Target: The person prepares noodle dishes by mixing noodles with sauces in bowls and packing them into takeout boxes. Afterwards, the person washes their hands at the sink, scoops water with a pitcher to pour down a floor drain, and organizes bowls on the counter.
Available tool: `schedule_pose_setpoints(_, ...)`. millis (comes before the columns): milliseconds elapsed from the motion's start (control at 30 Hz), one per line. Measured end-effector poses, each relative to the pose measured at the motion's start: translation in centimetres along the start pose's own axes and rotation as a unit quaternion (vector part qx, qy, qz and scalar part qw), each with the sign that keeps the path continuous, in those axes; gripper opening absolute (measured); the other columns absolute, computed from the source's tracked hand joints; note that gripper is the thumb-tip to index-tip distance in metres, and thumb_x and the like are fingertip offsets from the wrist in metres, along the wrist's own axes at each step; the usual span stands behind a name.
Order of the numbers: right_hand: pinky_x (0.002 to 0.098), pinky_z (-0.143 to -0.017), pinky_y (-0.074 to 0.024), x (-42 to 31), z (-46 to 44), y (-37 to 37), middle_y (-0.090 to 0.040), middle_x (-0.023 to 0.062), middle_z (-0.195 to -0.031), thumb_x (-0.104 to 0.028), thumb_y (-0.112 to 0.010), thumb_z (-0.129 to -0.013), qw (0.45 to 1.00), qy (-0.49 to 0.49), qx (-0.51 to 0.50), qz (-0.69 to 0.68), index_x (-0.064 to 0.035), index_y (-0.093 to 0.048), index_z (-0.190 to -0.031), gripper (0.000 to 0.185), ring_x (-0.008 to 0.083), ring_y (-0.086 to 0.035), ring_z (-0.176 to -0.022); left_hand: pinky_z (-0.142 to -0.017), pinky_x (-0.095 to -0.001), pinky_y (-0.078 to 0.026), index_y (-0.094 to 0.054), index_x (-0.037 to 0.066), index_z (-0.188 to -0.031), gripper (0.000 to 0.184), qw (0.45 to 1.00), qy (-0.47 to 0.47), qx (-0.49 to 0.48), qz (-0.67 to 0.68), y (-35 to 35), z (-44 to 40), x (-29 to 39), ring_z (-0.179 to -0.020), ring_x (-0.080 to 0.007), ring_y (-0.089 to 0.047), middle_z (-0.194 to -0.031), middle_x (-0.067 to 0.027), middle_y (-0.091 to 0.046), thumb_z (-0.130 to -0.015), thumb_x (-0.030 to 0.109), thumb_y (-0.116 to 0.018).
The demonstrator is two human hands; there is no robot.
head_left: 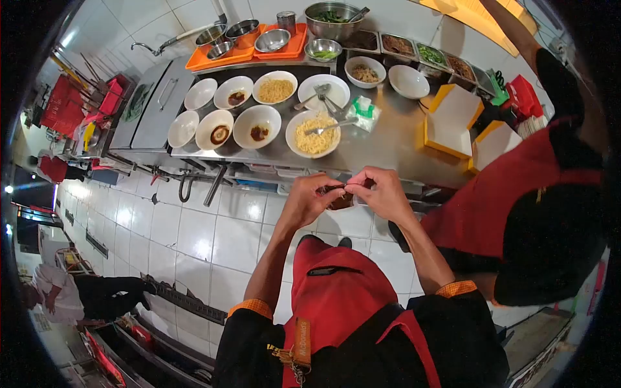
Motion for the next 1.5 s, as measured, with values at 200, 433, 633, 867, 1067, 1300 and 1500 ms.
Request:
schedule_pose_setpoints(200,0.0314,-0.060,-0.0465,-3.4,-8.3,-0.2,-0.061,0.0116,-0.073,-0.004,-0.066,-0.078,0.980,0.176,-0.035,0.082,0.0023,-0.059,-0.081,0.010,0.0190,-0.058,-0.065,-0.067,-0.0324,-0.050,-0.066,0.000,-0.089,0.012,0.996,-0.049,-0.022,-0.078,4.9,-7.3,-0.3,-0.075,-0.0263,-0.066,-0.083,-0.0143,-0.066,-0.079,0.007,-0.066)
schedule_pose_setpoints(433,0.0359,-0.062,-0.0476,-4.1,-15.6,1.6,-0.059,0.0128,-0.080,-0.008,-0.067,-0.076,0.990,0.104,0.063,0.076,0.0014,-0.057,-0.088,0.018,0.0266,-0.060,-0.073,-0.063,-0.0403,-0.045,-0.065,0.002,-0.086,0.013,0.977,-0.162,-0.096,-0.100,8.1,-16.2,0.3,-0.071,-0.0344,-0.058,-0.075,-0.0151,-0.062,-0.082,0.014,-0.062)
schedule_pose_setpoints(633,0.0330,-0.057,-0.0453,-3.4,-19.1,2.6,-0.059,0.0107,-0.073,-0.014,-0.071,-0.076,0.988,0.084,0.048,0.123,0.0001,-0.058,-0.084,0.020,0.0232,-0.059,-0.061,-0.061,-0.0339,-0.045,-0.063,-0.002,-0.089,0.011,0.961,-0.208,-0.170,-0.070,9.0,-20.4,0.9,-0.069,-0.0290,-0.059,-0.078,-0.0137,-0.062,-0.084,0.007,-0.061)
schedule_pose_setpoints(867,0.0353,-0.057,-0.0440,-4.5,-21.2,3.1,-0.057,0.0097,-0.071,-0.015,-0.063,-0.082,0.988,0.091,0.020,0.124,-0.0031,-0.056,-0.082,0.013,0.0260,-0.058,-0.063,-0.065,-0.0387,-0.046,-0.065,0.000,-0.086,0.013,0.965,-0.172,-0.184,-0.069,9.5,-22.1,1.6,-0.074,-0.0311,-0.060,-0.078,-0.0137,-0.062,-0.080,0.011,-0.064)
schedule_pose_setpoints(1067,0.0396,-0.065,-0.0443,-7.6,-21.6,1.8,-0.053,0.0099,-0.074,-0.018,-0.056,-0.085,0.911,0.247,-0.058,0.325,-0.0041,-0.055,-0.081,0.014,0.0298,-0.055,-0.070,-0.071,-0.0397,-0.045,-0.065,0.002,-0.079,0.018,0.924,-0.262,-0.210,-0.185,8.9,-22.4,3.4,-0.073,-0.0329,-0.057,-0.070,-0.0118,-0.057,-0.080,0.020,-0.065)
schedule_pose_setpoints(1300,0.0393,-0.063,-0.0447,-9.3,-21.5,3.6,-0.052,0.0108,-0.075,-0.012,-0.056,-0.084,0.904,0.316,-0.041,0.285,-0.0020,-0.054,-0.081,0.010,0.0299,-0.055,-0.069,-0.068,-0.0390,-0.045,-0.065,0.002,-0.079,0.013,0.942,-0.273,-0.157,-0.119,10.2,-22.7,4.2,-0.070,-0.0321,-0.056,-0.072,-0.0107,-0.060,-0.081,0.015,-0.064)
schedule_pose_setpoints(1500,0.0389,-0.059,-0.0444,-9.7,-21.5,5.2,-0.055,0.0123,-0.073,-0.006,-0.059,-0.081,0.933,0.292,-0.004,0.210,0.0004,-0.054,-0.077,0.009,0.0308,-0.055,-0.066,-0.063,-0.0373,-0.045,-0.066,0.002,-0.081,0.010,0.946,-0.270,-0.131,-0.128,11.5,-22.6,4.0,-0.070,-0.0297,-0.056,-0.074,-0.0094,-0.061,-0.080,0.012,-0.065)
Point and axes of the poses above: each hand's wrist, its own z-axis away from the middle knuckle, its own y-axis out of the back of the hand, x = y × z, the point moved 10 cm from there along -z, towards the middle knuckle
